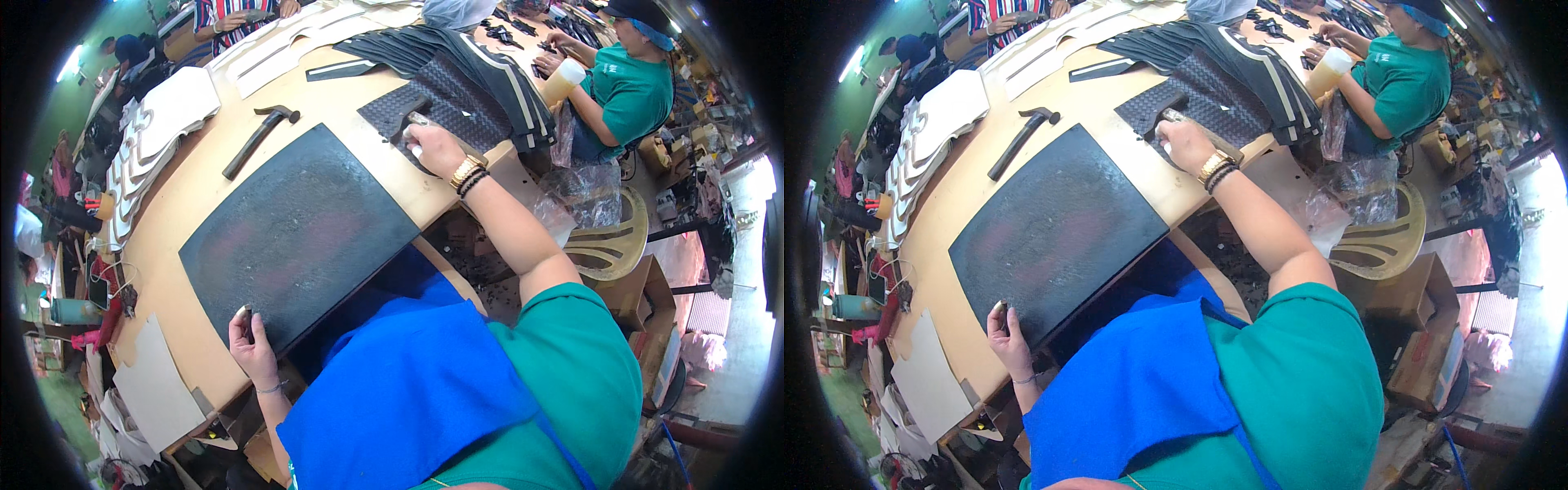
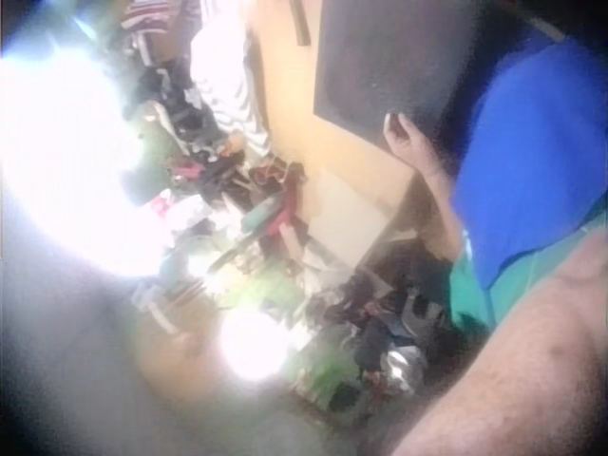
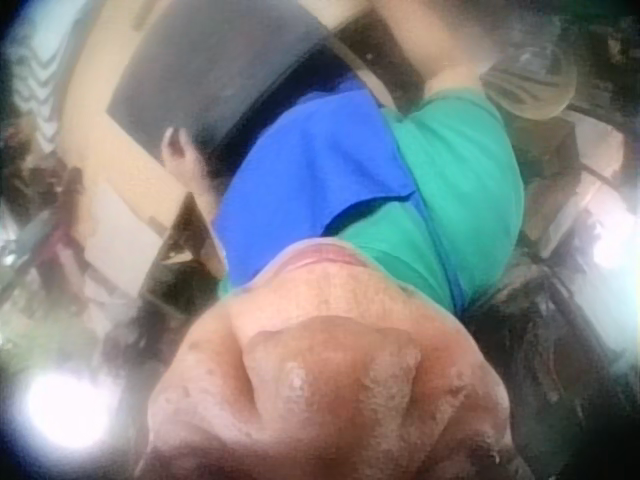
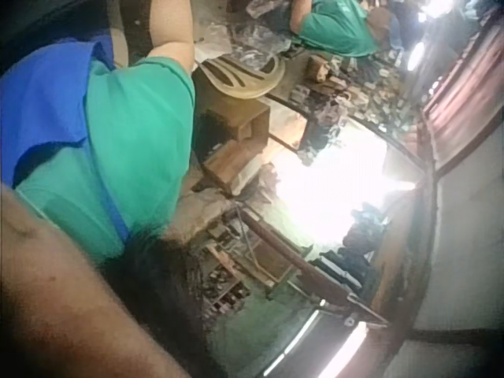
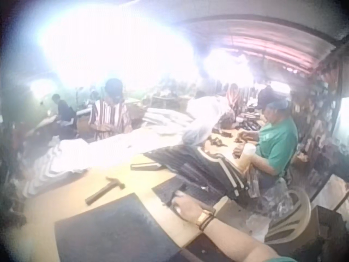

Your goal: The person uses a hammer and a metal tool to cut small pieces from a black sheet of material on a workbench. They repeatedly position the tool on the material and strike it with the hammer to separate the pieces, then gather the cut fragments.

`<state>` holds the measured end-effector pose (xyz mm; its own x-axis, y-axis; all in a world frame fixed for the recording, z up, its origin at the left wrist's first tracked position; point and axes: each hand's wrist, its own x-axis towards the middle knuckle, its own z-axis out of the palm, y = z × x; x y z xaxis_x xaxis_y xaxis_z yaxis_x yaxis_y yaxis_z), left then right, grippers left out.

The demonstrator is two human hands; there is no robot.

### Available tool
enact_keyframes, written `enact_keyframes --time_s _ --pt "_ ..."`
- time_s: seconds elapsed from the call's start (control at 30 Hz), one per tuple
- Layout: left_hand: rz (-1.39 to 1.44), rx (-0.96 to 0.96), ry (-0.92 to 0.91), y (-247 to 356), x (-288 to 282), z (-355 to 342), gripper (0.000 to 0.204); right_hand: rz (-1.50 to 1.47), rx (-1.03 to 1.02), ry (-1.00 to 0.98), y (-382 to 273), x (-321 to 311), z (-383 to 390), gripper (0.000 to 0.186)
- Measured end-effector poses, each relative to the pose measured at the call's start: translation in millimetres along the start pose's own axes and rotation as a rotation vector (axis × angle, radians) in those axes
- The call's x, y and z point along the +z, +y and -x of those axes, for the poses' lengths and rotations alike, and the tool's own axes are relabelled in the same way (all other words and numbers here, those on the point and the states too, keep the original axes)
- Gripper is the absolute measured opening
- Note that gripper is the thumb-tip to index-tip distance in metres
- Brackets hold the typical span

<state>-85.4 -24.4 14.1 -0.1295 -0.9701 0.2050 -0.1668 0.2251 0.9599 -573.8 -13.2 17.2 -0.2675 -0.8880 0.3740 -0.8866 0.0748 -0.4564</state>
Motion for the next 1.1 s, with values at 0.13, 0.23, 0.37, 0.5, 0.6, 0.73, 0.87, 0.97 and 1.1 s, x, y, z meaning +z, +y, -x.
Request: enact_keyframes --time_s 0.13,0.23,0.37,0.5,0.6,0.73,0.87,0.97,1.1 --pt "-0.079 0.017 0.001 1 4 6 0.020 0.093 -0.018 -0.195 -11 -27 20 0.012" --pt "-0.060 0.022 0.003 4 8 5 0.019 0.062 -0.185 -0.048 7 -18 40 0.018" --pt "-0.157 0.036 0.013 4 7 8 0.017 0.012 -0.117 -0.093 -2 -25 51 0.014" --pt "-0.348 0.191 0.013 1 13 8 0.016 -0.097 -0.035 -0.179 -15 -38 29 0.014" --pt "-0.515 0.298 -0.008 13 19 5 0.018 -0.132 -0.169 -0.059 -25 -34 -9 0.013" --pt "-0.552 0.348 -0.013 13 20 5 0.017 0.013 -0.387 -0.178 -17 -3 -73 0.012" --pt "-0.569 0.336 -0.016 16 22 4 0.018 0.370 -0.342 -0.669 -31 8 -110 0.023" --pt "-0.601 0.361 -0.005 15 22 4 0.018 0.308 -0.249 -0.752 -37 4 -117 0.037" --pt "-0.599 0.367 0.000 16 24 3 0.018 0.180 -0.095 -0.764 -29 5 -116 0.035"
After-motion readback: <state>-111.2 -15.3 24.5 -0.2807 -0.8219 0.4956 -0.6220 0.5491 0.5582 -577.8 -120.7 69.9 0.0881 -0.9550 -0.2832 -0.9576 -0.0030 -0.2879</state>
